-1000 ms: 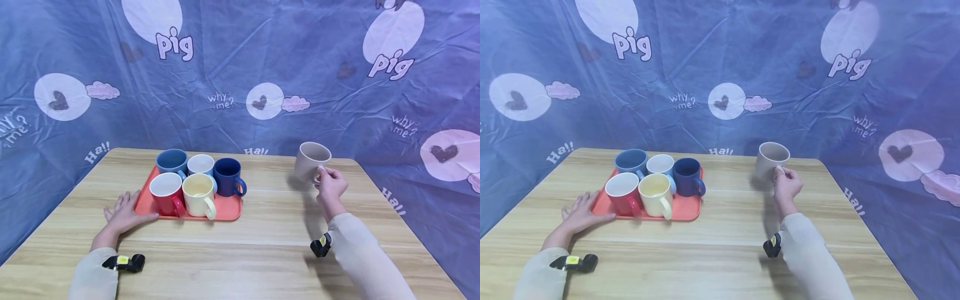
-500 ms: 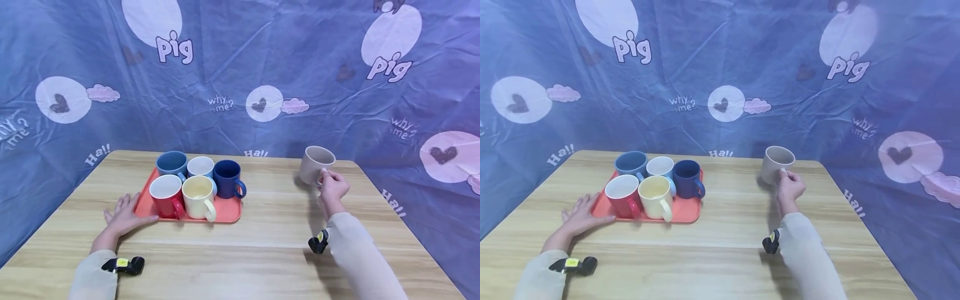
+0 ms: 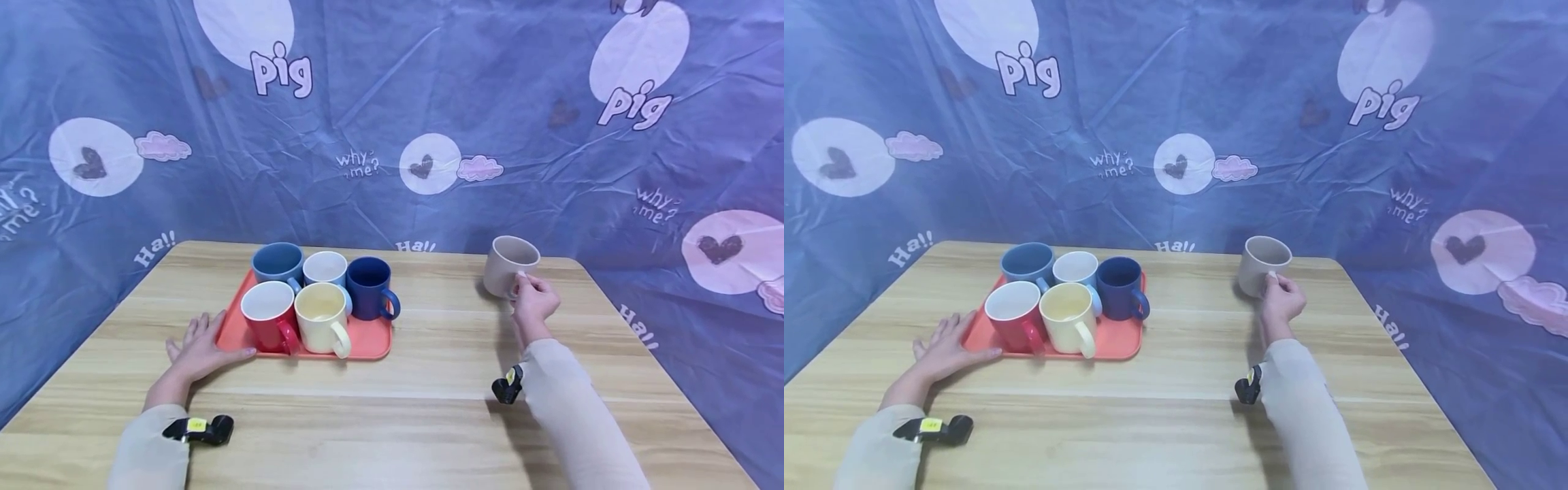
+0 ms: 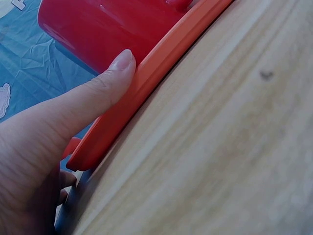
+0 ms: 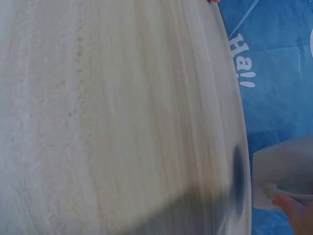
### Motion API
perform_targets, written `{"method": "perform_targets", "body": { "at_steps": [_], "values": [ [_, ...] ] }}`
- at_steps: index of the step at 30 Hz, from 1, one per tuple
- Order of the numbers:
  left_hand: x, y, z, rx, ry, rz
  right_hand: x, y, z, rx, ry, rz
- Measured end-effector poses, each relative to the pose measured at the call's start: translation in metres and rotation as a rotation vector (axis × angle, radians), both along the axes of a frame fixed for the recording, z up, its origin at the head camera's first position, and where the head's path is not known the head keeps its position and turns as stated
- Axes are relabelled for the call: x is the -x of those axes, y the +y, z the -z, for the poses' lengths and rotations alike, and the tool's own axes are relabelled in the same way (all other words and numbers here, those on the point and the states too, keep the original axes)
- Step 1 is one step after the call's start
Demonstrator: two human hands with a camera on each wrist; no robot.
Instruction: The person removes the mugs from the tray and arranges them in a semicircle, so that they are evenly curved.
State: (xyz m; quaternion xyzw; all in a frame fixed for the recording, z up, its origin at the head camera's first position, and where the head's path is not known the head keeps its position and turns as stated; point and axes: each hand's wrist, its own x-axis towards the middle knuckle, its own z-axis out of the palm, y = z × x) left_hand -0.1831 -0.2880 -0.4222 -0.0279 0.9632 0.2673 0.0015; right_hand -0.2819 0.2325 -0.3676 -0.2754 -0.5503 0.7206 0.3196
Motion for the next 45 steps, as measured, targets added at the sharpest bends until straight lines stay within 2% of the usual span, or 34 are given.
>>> {"method": "perform_targets", "body": {
  "at_steps": [4,5,14,25,31,37,45],
  "values": [
    [-0.002,0.001,-0.002,-0.002,-0.005,-0.002,0.0,-0.003,0.001,0.03,0.024,0.006],
    [-0.002,0.002,-0.002,-0.004,-0.007,-0.003,-0.001,-0.006,-0.001,0.019,0.007,0.027],
    [-0.002,0.0,0.001,-0.005,-0.003,-0.002,0.006,-0.012,0.009,-0.029,0.037,0.069],
    [-0.003,-0.001,0.001,-0.002,0.0,-0.001,0.01,-0.021,0.014,-0.028,0.056,0.091],
    [-0.003,0.0,0.001,-0.002,-0.014,-0.004,0.013,-0.021,0.017,-0.067,0.053,0.11],
    [-0.002,0.0,0.0,-0.001,-0.014,0.002,0.015,-0.022,0.017,-0.058,0.042,0.135],
    [-0.001,0.0,0.001,-0.001,-0.003,0.005,0.015,-0.022,0.017,-0.074,0.015,0.117]
  ]
}}
